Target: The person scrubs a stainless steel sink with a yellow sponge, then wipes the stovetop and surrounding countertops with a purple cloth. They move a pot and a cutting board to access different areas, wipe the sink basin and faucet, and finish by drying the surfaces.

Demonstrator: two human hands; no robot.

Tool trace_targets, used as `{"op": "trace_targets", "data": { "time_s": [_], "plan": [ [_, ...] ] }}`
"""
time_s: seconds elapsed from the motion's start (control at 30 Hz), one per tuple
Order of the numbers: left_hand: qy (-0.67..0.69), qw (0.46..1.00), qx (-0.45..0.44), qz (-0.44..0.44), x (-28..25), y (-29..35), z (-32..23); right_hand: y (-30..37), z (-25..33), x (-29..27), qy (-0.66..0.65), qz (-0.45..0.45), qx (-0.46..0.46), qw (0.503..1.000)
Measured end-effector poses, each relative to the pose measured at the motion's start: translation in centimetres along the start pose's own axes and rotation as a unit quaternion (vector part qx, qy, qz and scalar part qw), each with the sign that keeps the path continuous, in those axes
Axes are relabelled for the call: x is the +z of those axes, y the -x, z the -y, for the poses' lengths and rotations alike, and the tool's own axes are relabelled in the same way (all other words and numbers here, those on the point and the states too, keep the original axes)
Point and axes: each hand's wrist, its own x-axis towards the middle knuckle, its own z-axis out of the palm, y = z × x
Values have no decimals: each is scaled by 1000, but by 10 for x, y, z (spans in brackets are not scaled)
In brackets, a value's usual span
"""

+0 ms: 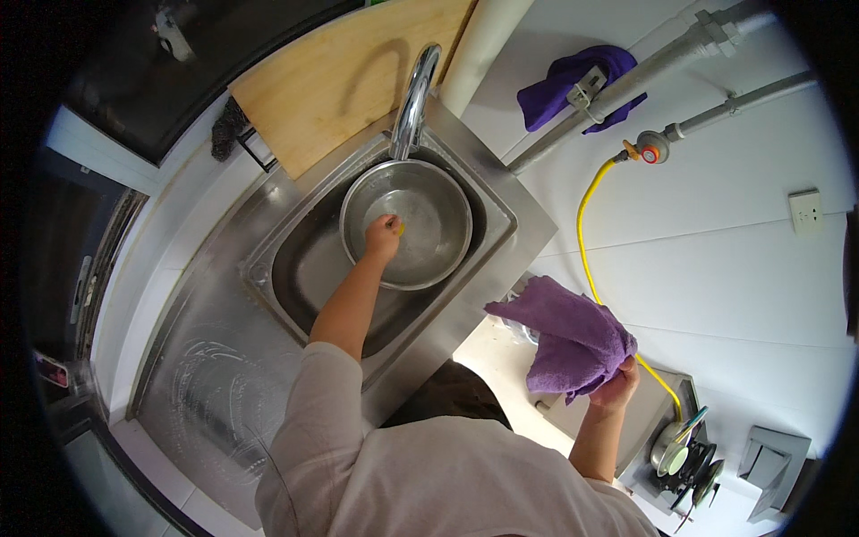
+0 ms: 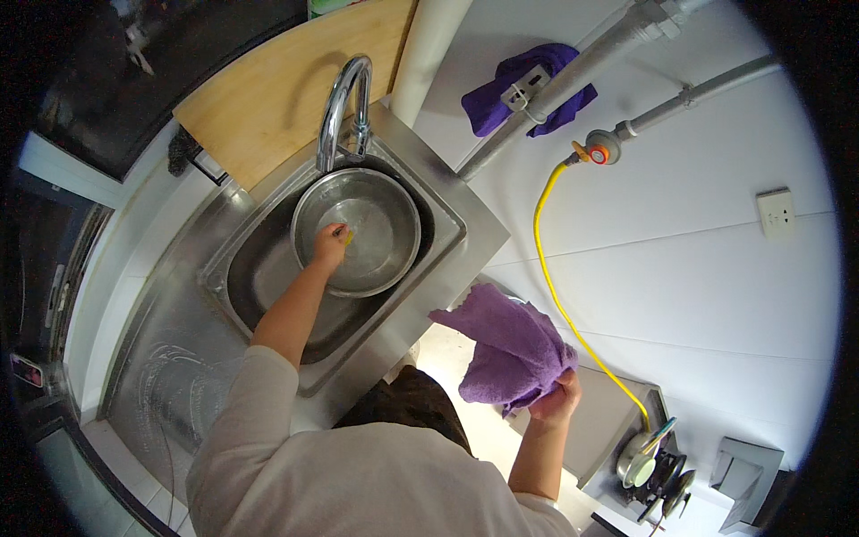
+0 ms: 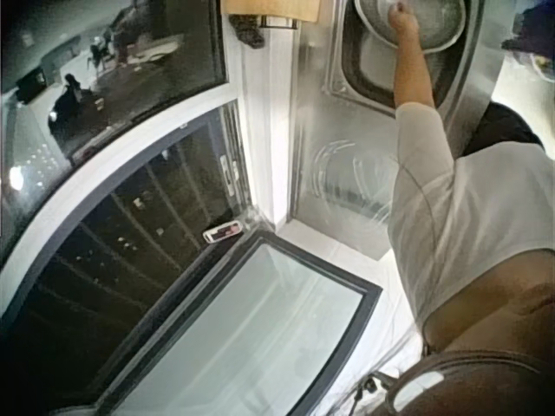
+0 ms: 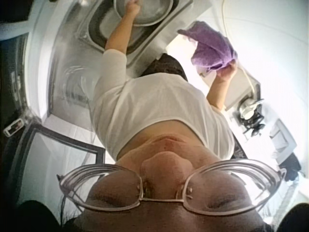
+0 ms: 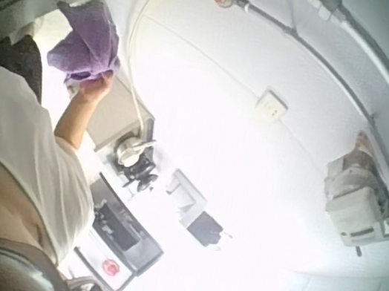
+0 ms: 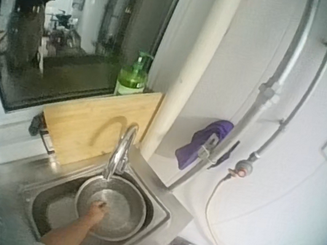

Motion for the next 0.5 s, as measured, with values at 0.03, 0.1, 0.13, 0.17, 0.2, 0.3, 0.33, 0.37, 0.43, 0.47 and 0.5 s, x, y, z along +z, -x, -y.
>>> {"op": "trace_targets", "data": {
  "time_s": [0.03,0.1,0.13,0.17,0.2,0.3,0.33,0.37,0.43,0.47,0.5],
  "plan": [
    [22,1000,-2,8,-3,-1,-5,0,0,2,-6,6,3,1000],
    [57,998,-26,15,-12,0,-30,1,0,3,-10,4,-8,1000],
    [71,996,-49,14,-15,0,-44,3,0,3,-12,1,-14,1000],
    [84,994,-71,10,-20,1,-57,4,0,3,-13,9,-16,1000],
    [106,991,-78,-4,-24,-1,-65,5,1,2,-14,16,-17,1000],
    [159,982,-87,-46,-30,-11,-78,7,2,2,-15,18,-16,1000],
    [170,980,-83,-58,-31,-14,-78,8,2,3,-15,15,-15,1000],
    [182,978,-79,-69,-32,-15,-78,9,2,5,-10,8,-16,1000],
    [244,962,-120,-31,-35,-2,-112,13,4,4,0,-19,-24,1000],
    [275,951,-140,-16,-40,5,-127,14,4,4,-4,-9,-27,1000],
    [312,941,-132,-2,-42,7,-132,15,4,3,-8,1,-29,1000]
  ]
}}
